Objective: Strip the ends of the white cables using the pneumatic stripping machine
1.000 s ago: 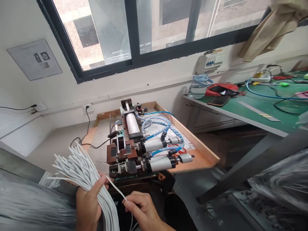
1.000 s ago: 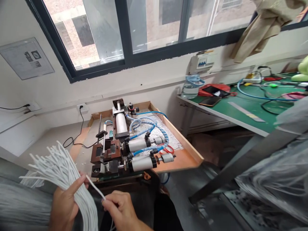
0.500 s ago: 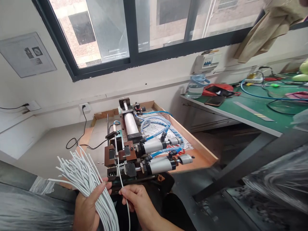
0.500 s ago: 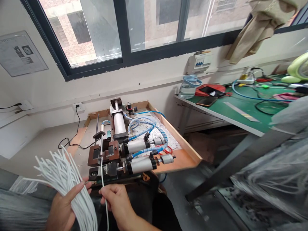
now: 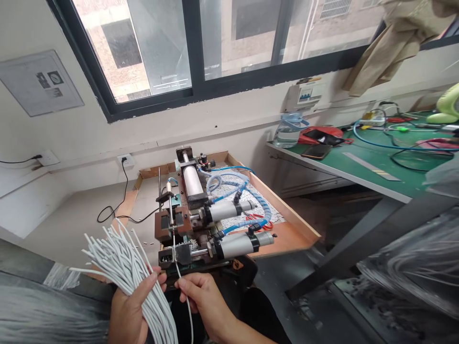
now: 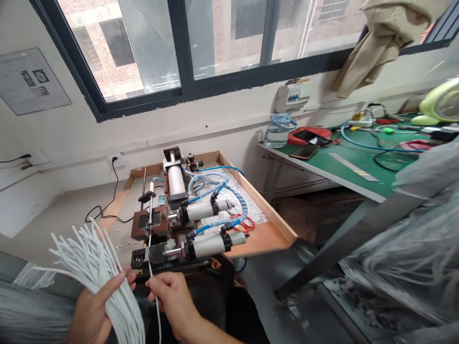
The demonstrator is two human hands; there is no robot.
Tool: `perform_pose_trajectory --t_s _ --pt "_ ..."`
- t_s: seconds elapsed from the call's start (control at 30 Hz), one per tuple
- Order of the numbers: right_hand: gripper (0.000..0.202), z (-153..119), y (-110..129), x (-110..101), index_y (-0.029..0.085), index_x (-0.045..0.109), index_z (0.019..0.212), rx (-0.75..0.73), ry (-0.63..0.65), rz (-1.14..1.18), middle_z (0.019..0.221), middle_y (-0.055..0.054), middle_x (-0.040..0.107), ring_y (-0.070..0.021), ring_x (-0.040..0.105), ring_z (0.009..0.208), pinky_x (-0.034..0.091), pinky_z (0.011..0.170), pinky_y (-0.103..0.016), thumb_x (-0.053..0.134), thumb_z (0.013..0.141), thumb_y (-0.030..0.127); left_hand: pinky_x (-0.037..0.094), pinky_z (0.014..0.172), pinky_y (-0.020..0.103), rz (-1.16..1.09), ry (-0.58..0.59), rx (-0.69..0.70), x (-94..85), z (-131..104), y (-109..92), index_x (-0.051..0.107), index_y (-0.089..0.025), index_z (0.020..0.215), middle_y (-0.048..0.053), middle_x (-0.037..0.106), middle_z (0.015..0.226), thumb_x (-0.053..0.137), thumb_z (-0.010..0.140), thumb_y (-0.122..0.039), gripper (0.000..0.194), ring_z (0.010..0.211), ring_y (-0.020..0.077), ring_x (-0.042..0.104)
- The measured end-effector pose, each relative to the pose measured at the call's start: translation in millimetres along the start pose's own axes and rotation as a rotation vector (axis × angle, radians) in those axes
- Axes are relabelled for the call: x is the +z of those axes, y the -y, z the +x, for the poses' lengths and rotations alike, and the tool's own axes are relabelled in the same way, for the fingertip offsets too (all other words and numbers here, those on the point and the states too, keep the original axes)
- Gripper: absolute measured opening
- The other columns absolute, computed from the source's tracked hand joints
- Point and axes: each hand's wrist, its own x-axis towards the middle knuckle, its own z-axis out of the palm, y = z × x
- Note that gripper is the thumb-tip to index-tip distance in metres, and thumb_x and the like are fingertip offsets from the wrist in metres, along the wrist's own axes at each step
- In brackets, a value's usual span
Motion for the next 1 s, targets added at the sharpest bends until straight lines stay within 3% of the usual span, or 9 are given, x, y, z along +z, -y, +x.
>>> perform_pose_trajectory --t_s 0.2,0.43,0.8,0.9,1.0 --pt "0.034 -10.5 -3.0 -3.2 0.011 0.058 0.049 -0.128 0.038 -0.147 0.041 0.004 0.037 -0.0051 0.027 0.041 0.017 0.041 -0.02 0.056 0.068 0.038 0.051 0.062 0.035 -0.013 0.013 -0.004 -2.2 -5.5 0.0 0.061 -0.012 0.074 0.007 0.067 0.069 0.071 0.049 -0.012 0.026 0.065 0.0225 0.062" --pt "0.029 -14.4 2.5 0.6 0.009 0.063 0.064 -0.079 -0.042 -0.038 0.045 0.001 0.048 -0.0039 0.028 0.038 0.016 0.039 -0.019 0.057 0.067 0.037 0.051 0.062 0.035 -0.039 0.004 -0.026 -5.9 -9.7 2.1 0.06 -0.012 0.074 0.006 0.067 0.068 0.071 0.049 -0.01 0.027 0.064 0.0221 0.062" --pt "0.023 -1.4 6.8 2.9 0.009 0.061 0.062 0.041 -0.02 0.063 0.044 0.003 0.046 -0.0027 0.027 0.035 0.013 0.037 -0.018 0.058 0.064 0.032 0.051 0.061 0.033 -0.034 -0.039 -0.06 -5.5 -7.9 2.4 0.06 -0.011 0.073 0.006 0.066 0.067 0.069 0.051 -0.007 0.024 0.063 0.0207 0.061" --pt "0.024 -2.6 7.5 1.8 0.01 0.061 0.063 -0.014 -0.024 -0.026 0.044 0.003 0.046 -0.0035 0.026 0.036 0.015 0.038 -0.018 0.055 0.067 0.032 0.051 0.061 0.033 -0.039 -0.007 -0.056 -6.4 -10.2 4.4 0.06 -0.013 0.073 0.003 0.065 0.065 0.07 0.05 -0.008 0.026 0.064 0.0211 0.062" --pt "0.026 -7.6 -4.8 -11.7 0.012 0.061 0.057 -0.157 0.013 -0.33 0.046 0.001 0.048 -0.0067 0.035 0.041 0.025 0.043 -0.02 0.05 0.072 0.03 0.051 0.06 0.033 -0.064 0.024 -0.042 -7.2 -14.1 7.3 0.058 -0.015 0.073 0.0 0.063 0.062 0.07 0.05 -0.009 0.026 0.064 0.0213 0.062"
